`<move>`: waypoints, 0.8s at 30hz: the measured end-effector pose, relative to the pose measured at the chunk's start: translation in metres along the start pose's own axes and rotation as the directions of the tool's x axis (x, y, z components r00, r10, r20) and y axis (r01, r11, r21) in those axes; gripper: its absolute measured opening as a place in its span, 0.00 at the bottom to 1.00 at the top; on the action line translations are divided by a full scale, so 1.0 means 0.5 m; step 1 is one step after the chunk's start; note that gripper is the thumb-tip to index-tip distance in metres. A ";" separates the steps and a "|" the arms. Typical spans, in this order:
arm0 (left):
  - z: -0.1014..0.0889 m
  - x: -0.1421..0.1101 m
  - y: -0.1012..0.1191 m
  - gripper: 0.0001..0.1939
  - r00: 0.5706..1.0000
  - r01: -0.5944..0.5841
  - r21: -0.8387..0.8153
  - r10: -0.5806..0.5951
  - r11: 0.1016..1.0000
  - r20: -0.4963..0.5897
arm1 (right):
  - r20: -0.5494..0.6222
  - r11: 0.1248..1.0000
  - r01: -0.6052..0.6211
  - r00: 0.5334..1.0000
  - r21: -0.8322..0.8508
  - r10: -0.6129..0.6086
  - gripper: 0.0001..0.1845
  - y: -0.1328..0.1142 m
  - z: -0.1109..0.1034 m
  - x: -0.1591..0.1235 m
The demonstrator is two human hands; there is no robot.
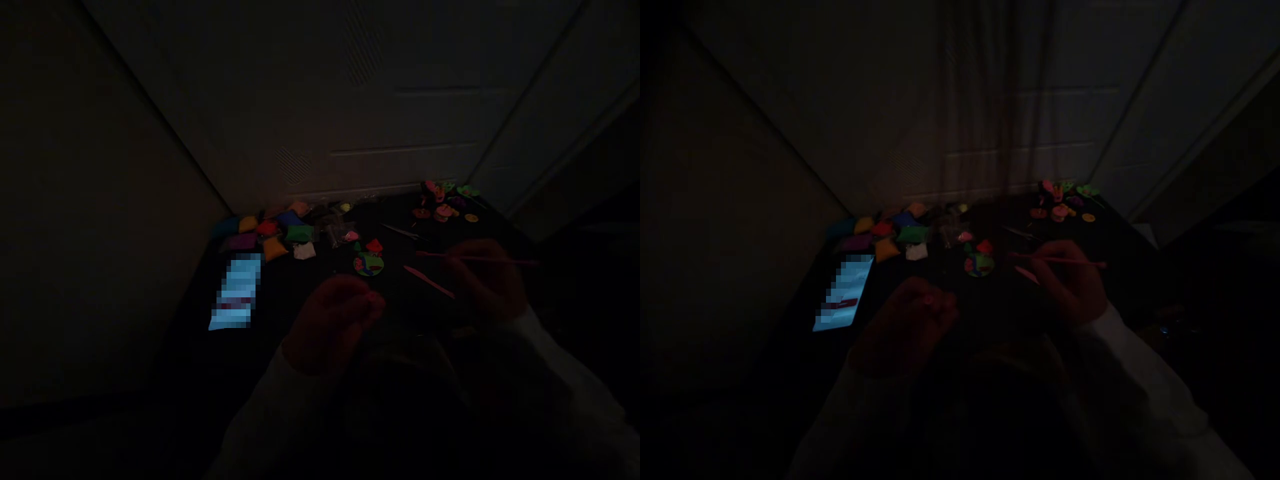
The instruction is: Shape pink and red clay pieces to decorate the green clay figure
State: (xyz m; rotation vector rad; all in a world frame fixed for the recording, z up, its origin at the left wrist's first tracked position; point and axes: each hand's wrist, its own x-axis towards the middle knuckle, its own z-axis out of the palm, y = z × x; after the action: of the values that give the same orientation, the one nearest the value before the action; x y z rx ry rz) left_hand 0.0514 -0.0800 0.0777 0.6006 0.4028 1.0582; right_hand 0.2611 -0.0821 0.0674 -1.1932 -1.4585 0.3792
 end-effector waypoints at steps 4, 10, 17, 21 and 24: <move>-0.038 0.014 -0.004 0.05 0.991 -0.015 0.012 0.016 1.000 -0.130 | 0.422 0.952 0.156 0.906 -0.264 -0.032 0.07 0.146 -0.015 0.036; -0.072 0.033 -0.016 0.08 0.966 -0.002 -0.021 -0.003 1.000 -0.257 | 0.736 0.757 0.556 0.660 -0.345 -0.149 0.15 0.232 -0.014 0.067; -0.055 0.031 -0.012 0.08 0.953 -0.006 0.027 0.014 1.000 -0.302 | 0.724 0.764 0.543 0.674 -0.350 -0.147 0.23 0.259 -0.020 0.107; -0.042 0.029 -0.009 0.06 0.975 0.000 0.012 0.003 1.000 -0.224 | 0.604 0.701 0.399 0.795 -0.591 0.057 0.20 0.311 -0.015 0.155; -0.030 0.026 -0.006 0.06 0.982 0.020 -0.012 -0.022 1.000 -0.187 | 0.636 0.652 0.381 0.744 -0.656 0.205 0.18 0.331 -0.003 0.192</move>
State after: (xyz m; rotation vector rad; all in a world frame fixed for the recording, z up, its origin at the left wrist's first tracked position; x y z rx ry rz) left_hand 0.0505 -0.0655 0.0640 0.4882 0.5660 1.0995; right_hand 0.3533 0.0670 -0.0090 -1.7375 -2.4783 0.0848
